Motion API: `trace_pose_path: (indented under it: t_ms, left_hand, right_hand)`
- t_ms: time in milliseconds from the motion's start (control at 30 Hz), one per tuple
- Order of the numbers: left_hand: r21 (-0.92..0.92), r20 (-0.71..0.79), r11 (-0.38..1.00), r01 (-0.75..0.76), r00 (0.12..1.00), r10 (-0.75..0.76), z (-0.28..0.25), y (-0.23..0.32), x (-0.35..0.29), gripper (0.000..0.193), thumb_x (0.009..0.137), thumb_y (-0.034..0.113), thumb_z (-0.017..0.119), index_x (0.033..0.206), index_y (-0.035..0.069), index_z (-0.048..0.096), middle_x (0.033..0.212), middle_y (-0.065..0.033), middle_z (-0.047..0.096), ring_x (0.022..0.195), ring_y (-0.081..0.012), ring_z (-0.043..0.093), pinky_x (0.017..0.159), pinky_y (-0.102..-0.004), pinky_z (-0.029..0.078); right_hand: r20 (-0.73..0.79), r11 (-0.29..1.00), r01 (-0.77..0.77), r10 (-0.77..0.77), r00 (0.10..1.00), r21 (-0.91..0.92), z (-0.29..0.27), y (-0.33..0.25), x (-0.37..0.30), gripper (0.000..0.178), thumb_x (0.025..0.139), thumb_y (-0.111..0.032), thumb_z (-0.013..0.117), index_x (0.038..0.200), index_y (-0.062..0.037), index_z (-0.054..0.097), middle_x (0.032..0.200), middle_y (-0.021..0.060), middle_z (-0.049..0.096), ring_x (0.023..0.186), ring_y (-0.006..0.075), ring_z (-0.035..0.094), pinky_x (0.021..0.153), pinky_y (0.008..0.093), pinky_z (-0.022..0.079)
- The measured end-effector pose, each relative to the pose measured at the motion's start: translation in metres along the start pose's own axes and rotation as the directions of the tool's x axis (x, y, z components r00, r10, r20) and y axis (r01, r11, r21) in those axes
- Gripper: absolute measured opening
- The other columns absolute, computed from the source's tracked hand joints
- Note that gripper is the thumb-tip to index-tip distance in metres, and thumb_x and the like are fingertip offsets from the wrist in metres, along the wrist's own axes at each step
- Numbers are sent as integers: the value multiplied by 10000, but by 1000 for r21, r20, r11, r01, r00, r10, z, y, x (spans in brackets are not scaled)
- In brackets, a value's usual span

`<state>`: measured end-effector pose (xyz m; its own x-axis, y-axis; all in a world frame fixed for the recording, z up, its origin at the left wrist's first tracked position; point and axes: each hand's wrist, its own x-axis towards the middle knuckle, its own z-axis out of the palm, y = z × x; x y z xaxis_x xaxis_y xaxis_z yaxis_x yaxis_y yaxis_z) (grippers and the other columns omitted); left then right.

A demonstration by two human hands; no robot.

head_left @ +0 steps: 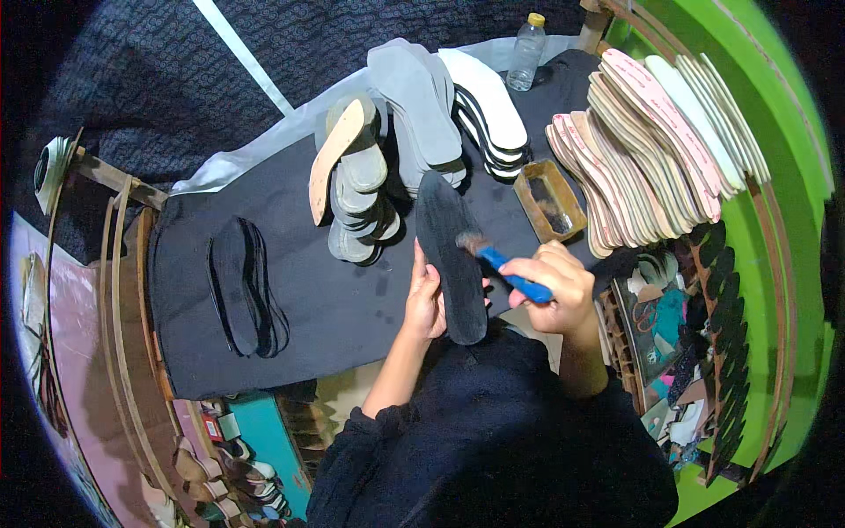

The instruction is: The person applies adhesive to shoe insoles using a brush and places the coated insoles onto a wooden rack.

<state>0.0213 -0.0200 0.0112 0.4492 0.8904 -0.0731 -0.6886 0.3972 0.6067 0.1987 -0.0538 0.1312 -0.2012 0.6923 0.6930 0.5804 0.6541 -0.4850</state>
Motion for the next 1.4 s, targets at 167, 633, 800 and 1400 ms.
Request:
trace_pose_path:
  t_ms: [167,633,800,1400]
  left_hand:
    - [-46,62,999,24,998,-21,4,1,-2,589,959,335,363,1421,399,3,1321,-208,396,979,-418,584,710,-558,546]
    - [104,6,995,6,1000,-7,7,-1,-6,550,966,312,350,1439,338,69,1323,-193,406,1002,-405,579,751,-526,544]
    - [183,34,983,-5,999,-1,2,-4,-4,561,966,328,347,1444,311,55,1314,-193,417,1000,-388,584,754,-503,548]
    - [61,-79,996,-64,994,69,-3,-7,-3,554,971,228,381,1456,246,114,1421,-103,323,1251,-247,410,1013,-397,393]
  right_hand:
    - [-170,999,8,-15,985,-42,12,5,19,392,560,10,710,941,-55,646,663,66,563,593,221,541,580,320,420]
    - [-233,999,-10,1,972,-37,24,1,31,385,533,90,670,901,-25,659,646,60,546,571,199,532,553,299,422]
    - [-182,996,16,-32,983,-86,26,2,32,381,539,69,680,905,-35,661,645,65,529,573,202,525,544,288,420]
    - [-104,996,78,-73,992,42,26,-4,12,372,569,-50,751,927,-48,647,617,53,501,547,215,508,523,323,380]
